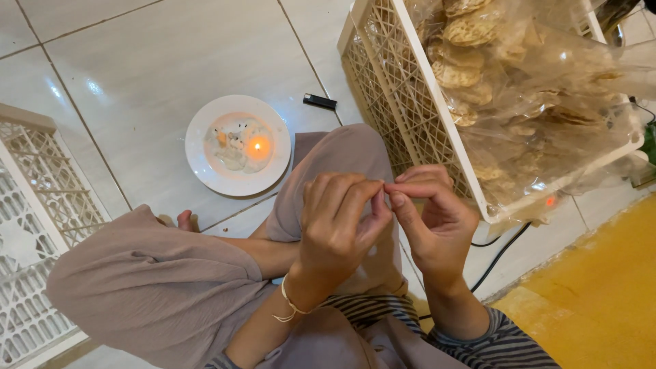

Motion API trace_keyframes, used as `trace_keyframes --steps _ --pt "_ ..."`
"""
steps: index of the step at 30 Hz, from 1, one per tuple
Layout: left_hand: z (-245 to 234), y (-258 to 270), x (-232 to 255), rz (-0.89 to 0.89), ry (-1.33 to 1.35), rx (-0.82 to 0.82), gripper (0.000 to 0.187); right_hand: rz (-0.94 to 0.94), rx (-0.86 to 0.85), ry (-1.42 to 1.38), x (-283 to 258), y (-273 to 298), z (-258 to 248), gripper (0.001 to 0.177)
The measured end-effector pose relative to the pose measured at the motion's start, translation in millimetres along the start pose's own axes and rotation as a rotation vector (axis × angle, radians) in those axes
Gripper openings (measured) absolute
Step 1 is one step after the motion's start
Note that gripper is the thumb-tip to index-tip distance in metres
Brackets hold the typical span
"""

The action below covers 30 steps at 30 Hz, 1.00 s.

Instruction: Sealing plastic bags containing crackers using a lighter

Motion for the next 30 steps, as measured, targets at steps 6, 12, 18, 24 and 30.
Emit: trace_keyframes --steps 6,12,18,24,30 --pt "1.7 -1.5 1.5 0.067 -0.045 0.018 0.012 -0.082 0.000 0.144 -3.1 -0.4 -2.6 0.008" --pt "4.1 0.1 1.2 0.091 -0.063 0.024 0.011 -0.107 0.007 0.186 -5.5 -0.8 -2.9 0.006" --pt "6.4 6.6 -7.0 0.117 -0.076 0.018 0.009 -0.120 0.079 0.172 -0.6 1.2 -7.0 0.008" --pt "-6.1 -13.5 -7.4 -0.096 0.161 -0.051 0.012 0.303 0.107 -0.278 12.1 -0.4 -21.0 0.012" --pt "-1.7 -9.0 -1.3 -0.312 0.361 -0.106 0.013 0.451 0.112 -0.489 13.2 -4.2 -22.2 0.012"
Point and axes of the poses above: each hand's wrist, its own y-axis away from the middle knuckle, its own z-axis out of the palm, x = y × z, the point moved 1 cm from there along -y, towards the middle knuckle, and after that the axes turned 6 degrees about x, right-handed, at the moved point
